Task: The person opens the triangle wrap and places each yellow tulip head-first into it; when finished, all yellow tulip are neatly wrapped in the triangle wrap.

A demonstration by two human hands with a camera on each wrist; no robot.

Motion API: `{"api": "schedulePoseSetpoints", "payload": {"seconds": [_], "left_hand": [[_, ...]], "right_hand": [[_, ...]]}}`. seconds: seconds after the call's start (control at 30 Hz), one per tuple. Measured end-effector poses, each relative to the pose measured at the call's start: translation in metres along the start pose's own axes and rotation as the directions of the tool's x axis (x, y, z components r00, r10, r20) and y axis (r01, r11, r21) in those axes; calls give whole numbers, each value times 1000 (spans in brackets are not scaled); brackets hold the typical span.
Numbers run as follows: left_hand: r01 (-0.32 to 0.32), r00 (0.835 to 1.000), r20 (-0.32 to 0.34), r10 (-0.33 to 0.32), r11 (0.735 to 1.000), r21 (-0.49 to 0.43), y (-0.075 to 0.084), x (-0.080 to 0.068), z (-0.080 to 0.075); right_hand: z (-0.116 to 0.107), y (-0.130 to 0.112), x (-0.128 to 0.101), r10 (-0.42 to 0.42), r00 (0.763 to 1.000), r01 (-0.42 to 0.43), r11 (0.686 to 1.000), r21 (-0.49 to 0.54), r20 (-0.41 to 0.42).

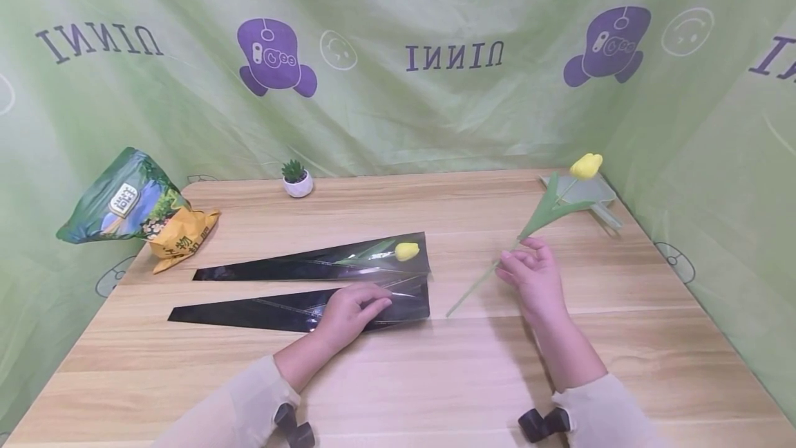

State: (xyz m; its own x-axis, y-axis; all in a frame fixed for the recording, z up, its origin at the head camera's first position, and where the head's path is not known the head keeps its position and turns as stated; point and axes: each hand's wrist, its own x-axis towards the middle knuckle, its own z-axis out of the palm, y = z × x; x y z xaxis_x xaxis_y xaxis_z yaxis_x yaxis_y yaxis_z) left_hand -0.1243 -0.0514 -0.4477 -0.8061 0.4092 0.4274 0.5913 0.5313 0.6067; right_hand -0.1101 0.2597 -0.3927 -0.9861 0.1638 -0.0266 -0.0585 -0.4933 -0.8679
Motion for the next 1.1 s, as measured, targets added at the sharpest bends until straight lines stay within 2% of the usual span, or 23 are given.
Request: {"api": "schedulePoseSetpoints", "payload": {"seconds": [0.27, 0.5, 0.7, 0.9, 1.1], "left_hand": [[9, 1000, 1, -9, 1000, -2, -1, 1, 1], [15, 1000, 0, -15, 1000, 0, -1, 2, 2], [6, 1000, -5, -6, 1000, 11, 2, 1, 0], [28, 1000, 13, -28, 999, -20, 3, 1, -1], [16, 1000, 10, -16, 1000, -14, 3, 1, 0]], "right_hand": [[17, 7, -1, 18, 990, -24, 999, -43, -139], [28, 19, -4, 26, 981, -49, 992, -113, -195], [41, 36, -10, 30, 980, -62, 986, -156, -197], [56, 54, -17, 69, 982, -106, 972, -209, -173], [64, 66, -21, 91, 981, -125, 972, -198, -174]]}}
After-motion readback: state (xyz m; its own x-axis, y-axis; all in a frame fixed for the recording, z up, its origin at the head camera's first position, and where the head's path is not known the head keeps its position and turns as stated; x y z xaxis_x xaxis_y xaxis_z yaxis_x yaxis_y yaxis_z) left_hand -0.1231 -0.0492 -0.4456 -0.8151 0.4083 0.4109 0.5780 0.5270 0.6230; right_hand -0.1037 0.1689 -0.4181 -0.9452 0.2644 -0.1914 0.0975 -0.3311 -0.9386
